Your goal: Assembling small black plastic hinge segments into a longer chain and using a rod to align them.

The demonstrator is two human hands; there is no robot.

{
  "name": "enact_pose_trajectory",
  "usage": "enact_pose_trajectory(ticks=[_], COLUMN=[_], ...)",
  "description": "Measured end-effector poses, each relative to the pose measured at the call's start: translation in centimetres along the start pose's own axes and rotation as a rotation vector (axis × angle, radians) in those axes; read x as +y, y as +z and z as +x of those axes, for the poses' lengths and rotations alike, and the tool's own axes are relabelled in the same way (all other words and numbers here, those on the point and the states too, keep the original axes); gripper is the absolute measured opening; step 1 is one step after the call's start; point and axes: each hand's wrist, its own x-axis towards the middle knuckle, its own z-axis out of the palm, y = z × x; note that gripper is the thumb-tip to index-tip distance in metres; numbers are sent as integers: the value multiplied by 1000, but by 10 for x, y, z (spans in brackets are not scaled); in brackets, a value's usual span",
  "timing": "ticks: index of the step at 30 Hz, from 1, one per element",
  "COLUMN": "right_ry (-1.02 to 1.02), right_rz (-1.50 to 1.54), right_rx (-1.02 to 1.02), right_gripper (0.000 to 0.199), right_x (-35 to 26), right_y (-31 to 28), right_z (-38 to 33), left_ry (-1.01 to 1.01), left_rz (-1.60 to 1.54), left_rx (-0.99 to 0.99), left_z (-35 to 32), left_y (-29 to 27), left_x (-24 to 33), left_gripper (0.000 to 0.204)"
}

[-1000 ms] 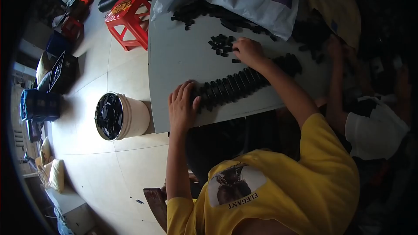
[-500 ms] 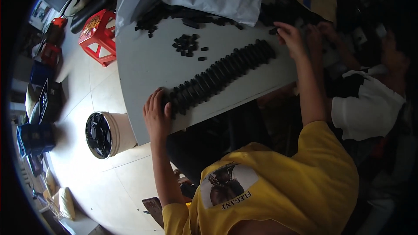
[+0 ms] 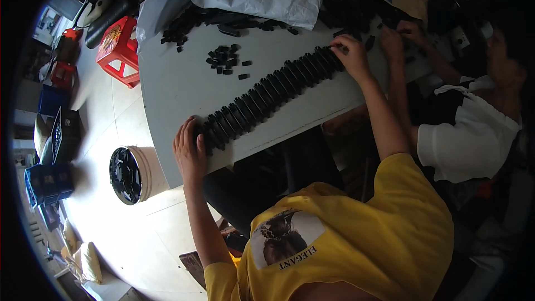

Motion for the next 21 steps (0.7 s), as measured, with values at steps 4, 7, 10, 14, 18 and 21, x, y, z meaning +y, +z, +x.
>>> enact_pose_trajectory(ticks=[4,7,10,14,18,21], right_ry=[-103,-112,-128,-114,-96,-18], right_rz=[-131,-164,-188,-201,-223,-271], right_rx=[-5,-6,-3,-26,-81,-225], right_gripper=[11,12,12,13,19,29], right_x=[-2,-2,-2,-1,3,-3], right_y=[3,5,6,4,-4,-14], right_z=[-1,-2,-3,-4,-5,-4], left_ry=[7,15,-12,-9,8,5], left_rz=[5,7,12,10,24,25], left_rx=[6,8,-8,-9,2,1], left_z=[0,0,-1,-1,0,1], left_y=[-2,-2,-2,-1,0,-1], left_x=[1,1,-1,0,1,3], left_gripper=[38,38,38,38,39,39])
